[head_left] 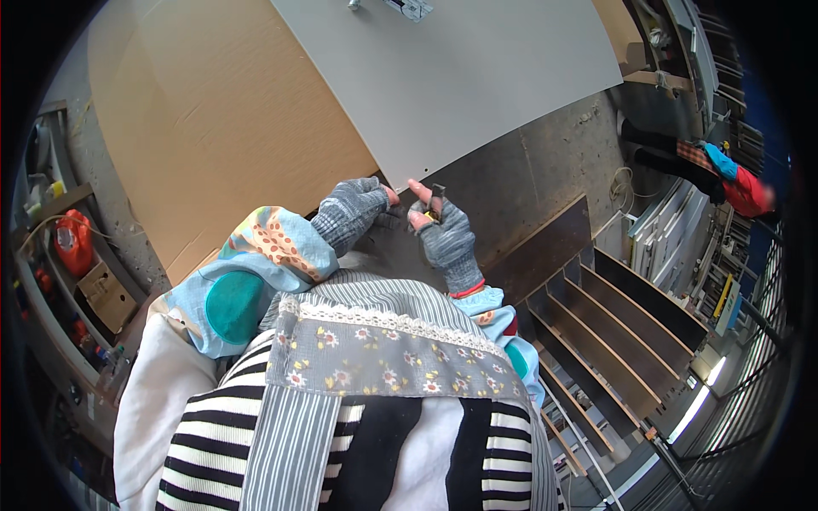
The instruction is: Place small plugs into a board and trim the edge with a utility knife
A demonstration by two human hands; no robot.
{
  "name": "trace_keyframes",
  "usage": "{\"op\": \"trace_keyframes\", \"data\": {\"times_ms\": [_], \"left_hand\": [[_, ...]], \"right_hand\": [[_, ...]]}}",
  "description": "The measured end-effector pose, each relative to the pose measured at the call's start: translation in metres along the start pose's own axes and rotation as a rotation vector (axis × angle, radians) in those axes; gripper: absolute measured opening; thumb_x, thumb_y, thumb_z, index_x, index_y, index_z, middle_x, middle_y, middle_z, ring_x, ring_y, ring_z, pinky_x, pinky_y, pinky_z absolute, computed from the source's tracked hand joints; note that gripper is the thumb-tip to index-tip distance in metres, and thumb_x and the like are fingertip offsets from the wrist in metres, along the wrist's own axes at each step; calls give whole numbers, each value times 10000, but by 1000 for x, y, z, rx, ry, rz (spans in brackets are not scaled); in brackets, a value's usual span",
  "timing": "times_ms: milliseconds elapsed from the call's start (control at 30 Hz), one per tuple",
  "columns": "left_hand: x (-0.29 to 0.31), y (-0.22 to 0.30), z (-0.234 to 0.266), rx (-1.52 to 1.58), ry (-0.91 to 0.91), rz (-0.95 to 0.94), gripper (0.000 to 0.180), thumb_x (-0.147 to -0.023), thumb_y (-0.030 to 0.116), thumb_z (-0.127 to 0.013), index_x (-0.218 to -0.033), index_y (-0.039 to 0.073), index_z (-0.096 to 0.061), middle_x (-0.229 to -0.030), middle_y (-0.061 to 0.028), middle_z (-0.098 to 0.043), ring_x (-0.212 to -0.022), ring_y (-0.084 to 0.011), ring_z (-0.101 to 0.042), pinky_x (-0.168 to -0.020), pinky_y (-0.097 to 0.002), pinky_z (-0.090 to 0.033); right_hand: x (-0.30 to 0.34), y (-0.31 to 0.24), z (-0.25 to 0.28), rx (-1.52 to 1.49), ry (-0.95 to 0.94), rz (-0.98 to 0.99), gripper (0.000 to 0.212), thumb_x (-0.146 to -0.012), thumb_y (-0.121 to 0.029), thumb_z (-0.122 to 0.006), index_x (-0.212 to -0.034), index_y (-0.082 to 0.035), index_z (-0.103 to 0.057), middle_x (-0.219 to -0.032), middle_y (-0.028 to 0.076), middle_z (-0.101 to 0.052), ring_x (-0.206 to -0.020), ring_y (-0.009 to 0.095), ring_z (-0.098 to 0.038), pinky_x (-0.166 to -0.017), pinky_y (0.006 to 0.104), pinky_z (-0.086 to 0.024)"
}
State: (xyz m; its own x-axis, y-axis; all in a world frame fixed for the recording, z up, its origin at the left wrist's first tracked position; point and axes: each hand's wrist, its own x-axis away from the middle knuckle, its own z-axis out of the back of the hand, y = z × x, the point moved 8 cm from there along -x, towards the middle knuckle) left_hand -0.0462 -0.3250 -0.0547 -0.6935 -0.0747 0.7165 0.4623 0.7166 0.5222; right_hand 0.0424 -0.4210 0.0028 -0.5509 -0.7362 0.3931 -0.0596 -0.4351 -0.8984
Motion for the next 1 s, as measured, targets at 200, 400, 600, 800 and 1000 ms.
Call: {"op": "trace_keyframes", "data": {"times_ms": [200,400,600,800,1000], "left_hand": [[5,1,0,12,2,-3,163,-858,160,-599,-910,7,-618,-809,-83,-642,-713,-148,-617,-673,-274,-524],[41,60,18,-651,182,-189,177,-846,186,-628,-939,37,-617,-859,-86,-654,-798,-172,-635,-746,-294,-502],[57,127,31,-1318,709,-1050,581,-802,281,-641,-1292,47,-434,-1311,-154,-460,-1235,-327,-416,-1033,-418,-334],[35,121,36,-1421,805,-940,741,-792,391,-612,-1369,32,-316,-1395,-176,-352,-1326,-339,-278,-1106,-441,-197],[60,73,22,-1514,714,-810,709,-788,432,-599,-1339,46,-375,-1409,-138,-351,-1342,-299,-264,-1126,-421,-159]], "right_hand": [[4,0,16,-295,108,-141,395,-879,-91,-535,-1267,-60,-473,-811,5,-535,-696,73,-511,-650,235,-472],[34,-22,19,-226,-99,-385,549,-875,-47,-487,-1376,-105,-272,-924,29,-480,-738,105,-540,-610,257,-517],[28,-67,11,964,-167,273,602,-777,-184,-642,-1340,-204,-432,-942,117,-531,-807,293,-565,-702,391,-482],[2,-82,24,1181,-366,442,547,-751,-96,-626,-1281,-164,-510,-907,100,-538,-784,276,-563,-675,364,-479],[-30,-94,21,1087,-588,642,579,-719,-81,-646,-1271,-202,-520,-826,71,-545,-742,251,-563,-639,362,-482]]}}
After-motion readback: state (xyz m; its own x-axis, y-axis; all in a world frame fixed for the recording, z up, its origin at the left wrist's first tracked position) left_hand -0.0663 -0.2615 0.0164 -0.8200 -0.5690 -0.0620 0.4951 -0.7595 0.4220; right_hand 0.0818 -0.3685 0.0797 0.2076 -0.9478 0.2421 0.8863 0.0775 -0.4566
